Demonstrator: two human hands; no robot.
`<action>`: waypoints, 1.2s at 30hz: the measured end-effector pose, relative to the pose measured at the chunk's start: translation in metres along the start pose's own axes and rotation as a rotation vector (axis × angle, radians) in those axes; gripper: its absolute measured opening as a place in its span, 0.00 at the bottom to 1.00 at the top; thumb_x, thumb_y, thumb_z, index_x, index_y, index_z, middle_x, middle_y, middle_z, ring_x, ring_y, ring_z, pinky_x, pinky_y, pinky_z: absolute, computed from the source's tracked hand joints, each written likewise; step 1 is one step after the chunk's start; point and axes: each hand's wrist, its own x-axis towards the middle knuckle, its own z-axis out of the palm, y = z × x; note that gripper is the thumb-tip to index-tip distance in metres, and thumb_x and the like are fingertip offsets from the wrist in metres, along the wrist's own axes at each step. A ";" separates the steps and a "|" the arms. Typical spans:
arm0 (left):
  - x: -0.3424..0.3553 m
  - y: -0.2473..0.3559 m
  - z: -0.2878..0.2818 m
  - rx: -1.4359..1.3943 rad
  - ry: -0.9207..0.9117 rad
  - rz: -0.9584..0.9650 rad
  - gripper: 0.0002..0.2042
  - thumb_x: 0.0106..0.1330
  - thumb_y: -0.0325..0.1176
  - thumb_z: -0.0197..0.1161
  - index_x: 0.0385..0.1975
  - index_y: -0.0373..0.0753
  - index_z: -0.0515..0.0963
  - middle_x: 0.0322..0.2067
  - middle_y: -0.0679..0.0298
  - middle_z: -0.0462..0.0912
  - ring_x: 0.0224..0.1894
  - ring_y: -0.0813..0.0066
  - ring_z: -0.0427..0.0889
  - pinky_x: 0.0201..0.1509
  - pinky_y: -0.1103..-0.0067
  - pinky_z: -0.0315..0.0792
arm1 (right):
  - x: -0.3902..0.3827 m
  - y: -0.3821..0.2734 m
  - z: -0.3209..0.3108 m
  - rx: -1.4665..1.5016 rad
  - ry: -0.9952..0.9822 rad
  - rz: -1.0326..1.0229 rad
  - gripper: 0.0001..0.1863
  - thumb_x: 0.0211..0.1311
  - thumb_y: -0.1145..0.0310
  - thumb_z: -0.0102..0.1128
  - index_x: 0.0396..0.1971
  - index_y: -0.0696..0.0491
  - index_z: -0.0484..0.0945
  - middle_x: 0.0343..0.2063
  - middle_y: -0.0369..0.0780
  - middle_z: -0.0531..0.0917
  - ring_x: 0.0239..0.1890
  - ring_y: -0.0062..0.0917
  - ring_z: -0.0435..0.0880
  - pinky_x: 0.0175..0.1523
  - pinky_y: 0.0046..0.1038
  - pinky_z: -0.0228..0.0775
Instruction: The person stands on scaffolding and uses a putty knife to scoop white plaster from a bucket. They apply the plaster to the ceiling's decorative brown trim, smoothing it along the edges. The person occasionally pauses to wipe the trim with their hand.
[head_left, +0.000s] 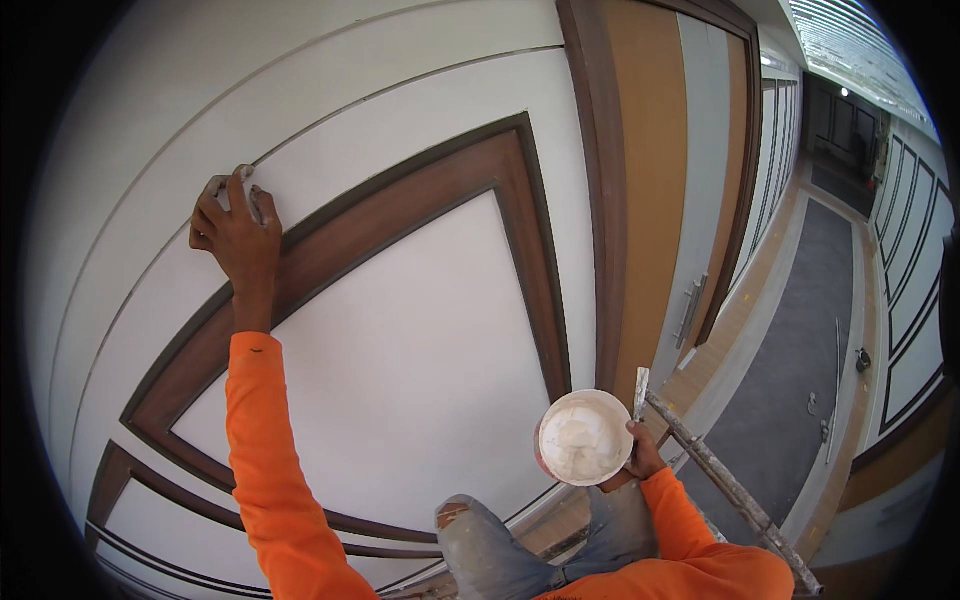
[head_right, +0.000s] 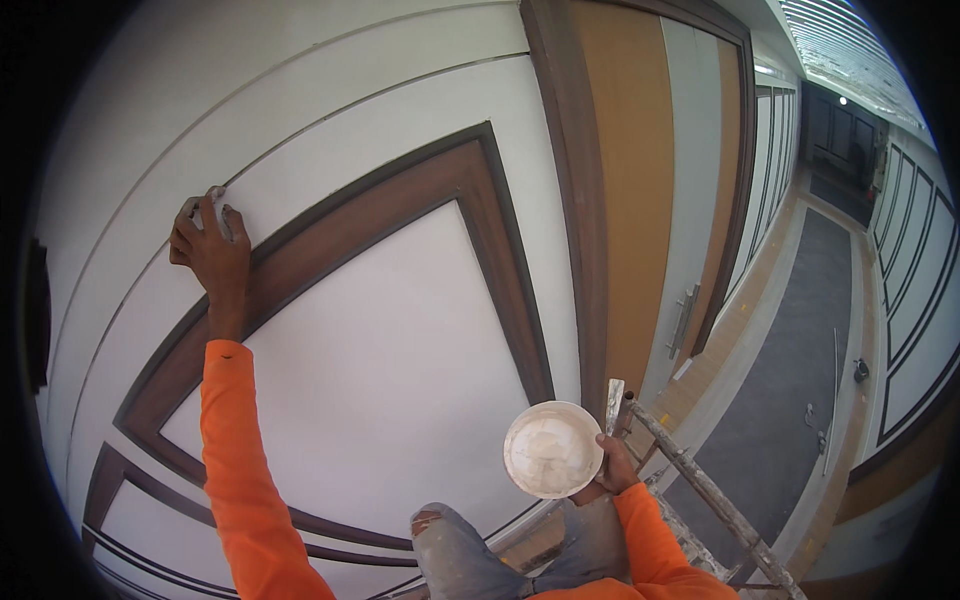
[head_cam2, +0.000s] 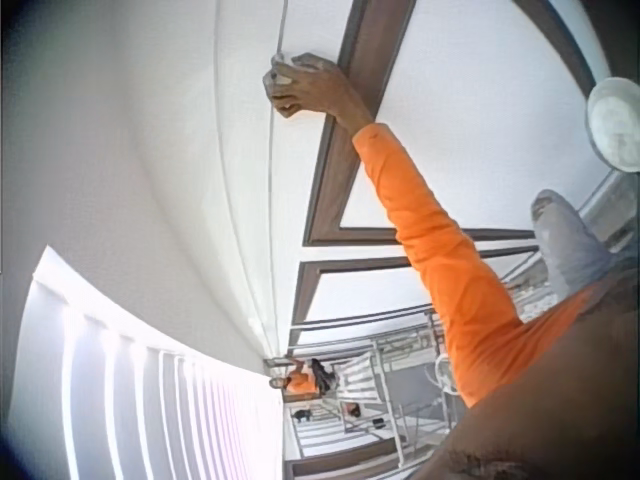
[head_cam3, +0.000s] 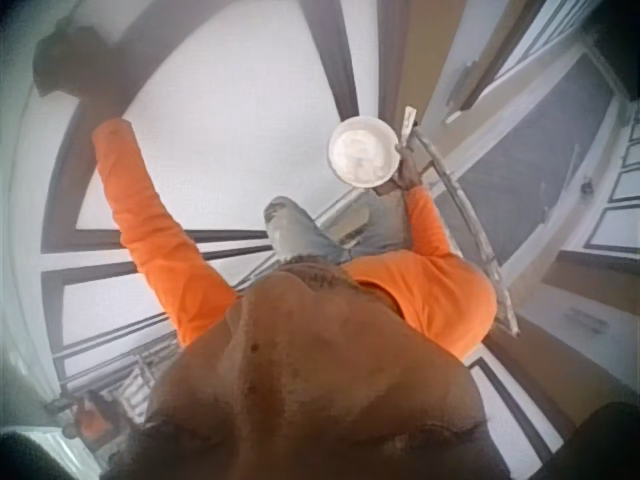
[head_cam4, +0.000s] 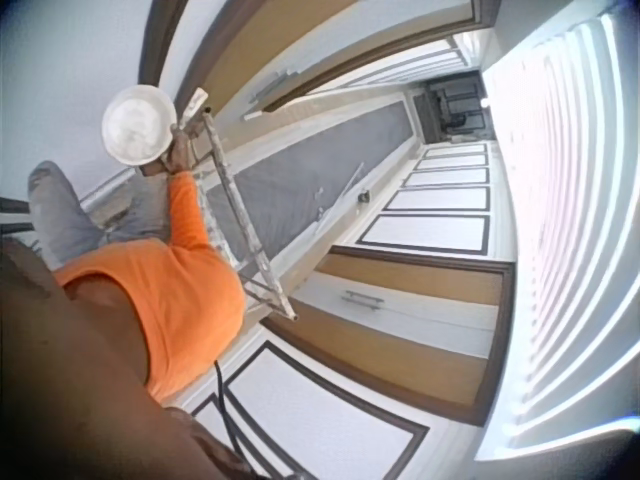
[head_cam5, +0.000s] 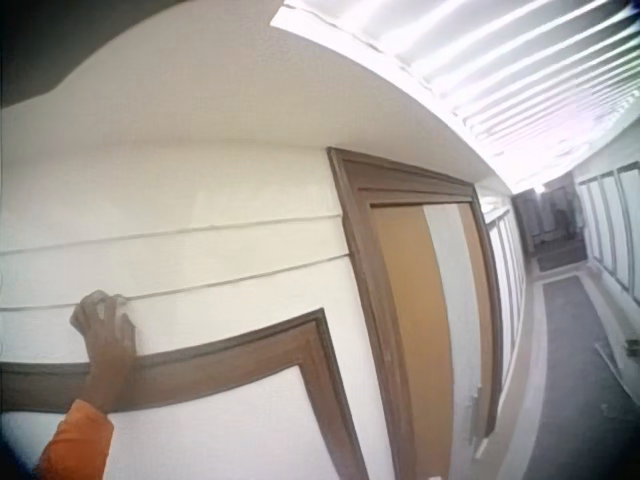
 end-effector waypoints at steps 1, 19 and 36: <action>0.003 -0.001 0.003 -0.002 -0.012 -0.005 0.17 0.65 0.36 0.65 0.54 0.55 0.78 0.55 0.64 0.68 0.58 0.58 0.63 0.60 0.56 0.56 | 0.002 -0.003 0.003 -0.014 0.011 0.004 0.33 0.67 0.57 0.57 0.61 0.71 0.69 0.54 0.56 0.82 0.53 0.45 0.86 0.61 0.44 0.80; 0.010 -0.013 -0.007 -0.085 -0.291 -0.031 0.14 0.69 0.35 0.62 0.51 0.40 0.75 0.55 0.59 0.70 0.60 0.61 0.60 0.60 0.61 0.51 | -0.092 -0.087 0.177 -0.082 0.333 0.228 0.37 0.54 0.49 0.68 0.52 0.68 0.78 0.44 0.49 0.87 0.43 0.34 0.89 0.52 0.34 0.82; 0.012 -0.013 0.006 -0.272 -0.224 -0.089 0.10 0.68 0.34 0.62 0.44 0.36 0.77 0.50 0.56 0.67 0.58 0.64 0.61 0.58 0.69 0.63 | -0.115 -0.129 0.251 -0.191 0.394 0.279 0.44 0.53 0.45 0.70 0.58 0.69 0.74 0.50 0.49 0.84 0.50 0.35 0.87 0.56 0.35 0.80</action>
